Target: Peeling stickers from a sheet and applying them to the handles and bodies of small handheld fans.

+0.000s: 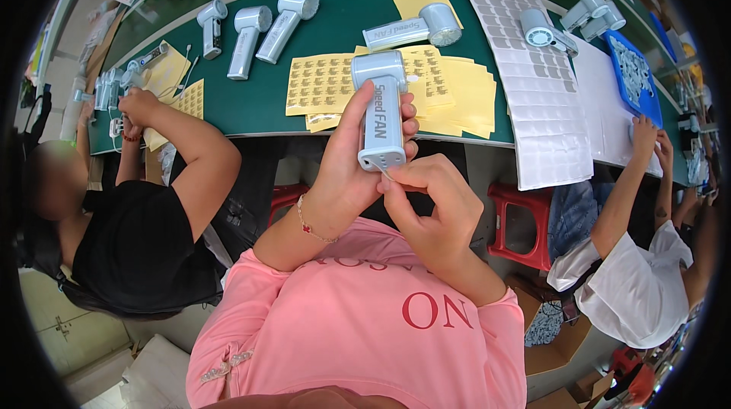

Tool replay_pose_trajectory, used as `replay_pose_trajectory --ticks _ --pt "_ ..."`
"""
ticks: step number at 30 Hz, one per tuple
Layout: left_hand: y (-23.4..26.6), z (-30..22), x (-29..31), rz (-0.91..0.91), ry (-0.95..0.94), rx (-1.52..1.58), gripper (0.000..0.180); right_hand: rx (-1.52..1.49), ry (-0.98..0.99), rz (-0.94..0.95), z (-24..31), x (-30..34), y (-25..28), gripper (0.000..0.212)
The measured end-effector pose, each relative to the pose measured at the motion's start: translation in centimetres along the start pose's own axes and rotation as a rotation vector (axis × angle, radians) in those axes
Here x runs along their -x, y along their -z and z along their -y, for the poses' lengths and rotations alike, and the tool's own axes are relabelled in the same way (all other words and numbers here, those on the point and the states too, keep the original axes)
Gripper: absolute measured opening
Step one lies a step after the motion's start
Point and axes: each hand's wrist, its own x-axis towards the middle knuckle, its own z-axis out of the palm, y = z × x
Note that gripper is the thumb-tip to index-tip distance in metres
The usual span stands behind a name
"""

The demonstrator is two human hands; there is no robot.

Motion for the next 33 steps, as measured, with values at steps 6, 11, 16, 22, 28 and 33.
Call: replay_pose_trajectory --ticks 6,11,16,22,28,33 --pt "0.05 0.08 -0.07 0.007 0.009 0.004 0.045 -0.026 -0.022 -0.001 0.09 -0.08 0.03 0.018" --pt "-0.04 0.15 -0.06 0.001 -0.004 -0.013 0.045 -0.033 -0.042 -0.004 0.34 -0.22 0.06 0.016" --pt "-0.02 0.34 -0.12 0.013 -0.014 -0.012 0.043 -0.06 -0.072 -0.009 0.36 -0.15 0.11 0.015" --pt "0.71 0.4 -0.36 0.02 0.011 -0.003 0.041 -0.077 -0.087 0.006 0.43 -0.15 0.06 0.014" --pt "0.78 0.65 -0.43 -0.017 -0.067 -0.05 0.042 -0.039 -0.132 0.003 0.52 -0.15 0.09 0.014" --pt "0.47 0.8 -0.18 -0.055 -0.158 -0.073 0.044 0.15 -0.115 -0.041 0.56 -0.15 -0.36 0.014"
